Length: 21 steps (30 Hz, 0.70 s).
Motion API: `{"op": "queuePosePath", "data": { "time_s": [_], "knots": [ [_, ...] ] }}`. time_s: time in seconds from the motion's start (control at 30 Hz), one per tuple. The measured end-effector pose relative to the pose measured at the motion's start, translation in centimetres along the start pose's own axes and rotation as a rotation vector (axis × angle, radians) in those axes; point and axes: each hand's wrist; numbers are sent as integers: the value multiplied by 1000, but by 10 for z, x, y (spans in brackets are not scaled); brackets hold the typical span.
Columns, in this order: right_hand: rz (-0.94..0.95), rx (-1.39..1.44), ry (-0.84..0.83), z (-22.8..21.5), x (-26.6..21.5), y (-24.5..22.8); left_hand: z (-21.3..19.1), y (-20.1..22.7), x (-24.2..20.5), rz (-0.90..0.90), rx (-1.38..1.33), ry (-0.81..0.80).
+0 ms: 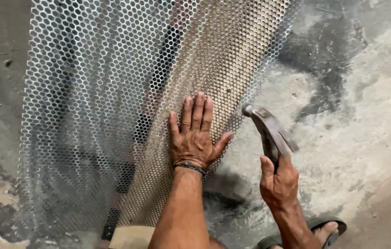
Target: Attaching a metal mesh to a wooden board using a power drill and a hammer
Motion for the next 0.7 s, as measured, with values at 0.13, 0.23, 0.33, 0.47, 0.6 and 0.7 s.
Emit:
{"op": "queuePosePath", "data": {
  "time_s": [0.13, 0.23, 0.33, 0.47, 0.6, 0.7],
  "knots": [
    [-19, 37, 59, 13, -3, 8, 5, -1, 1, 4, 21, 6],
    [235, -45, -43, 19, 0, 15, 3, 0, 0, 10, -12, 8],
    [143, -25, 14, 15, -3, 7, 3, -1, -1, 1, 13, 35],
    [84, 9, 27, 26, 0, 13, 3, -2, 0, -3, -14, 48],
    [-16, -60, 26, 12, 11, 3, -2, 1, 2, -5, -32, 67],
    [-82, 171, 5, 28, 8, 7, 7, 1, 1, 4, 4, 37]
  ]
}}
Point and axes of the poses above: each hand's wrist, its own x-axis towards the middle knuckle, its own z-axis out of the palm, y = z × x, and after that the axes turned 6 degrees about x, right-handed
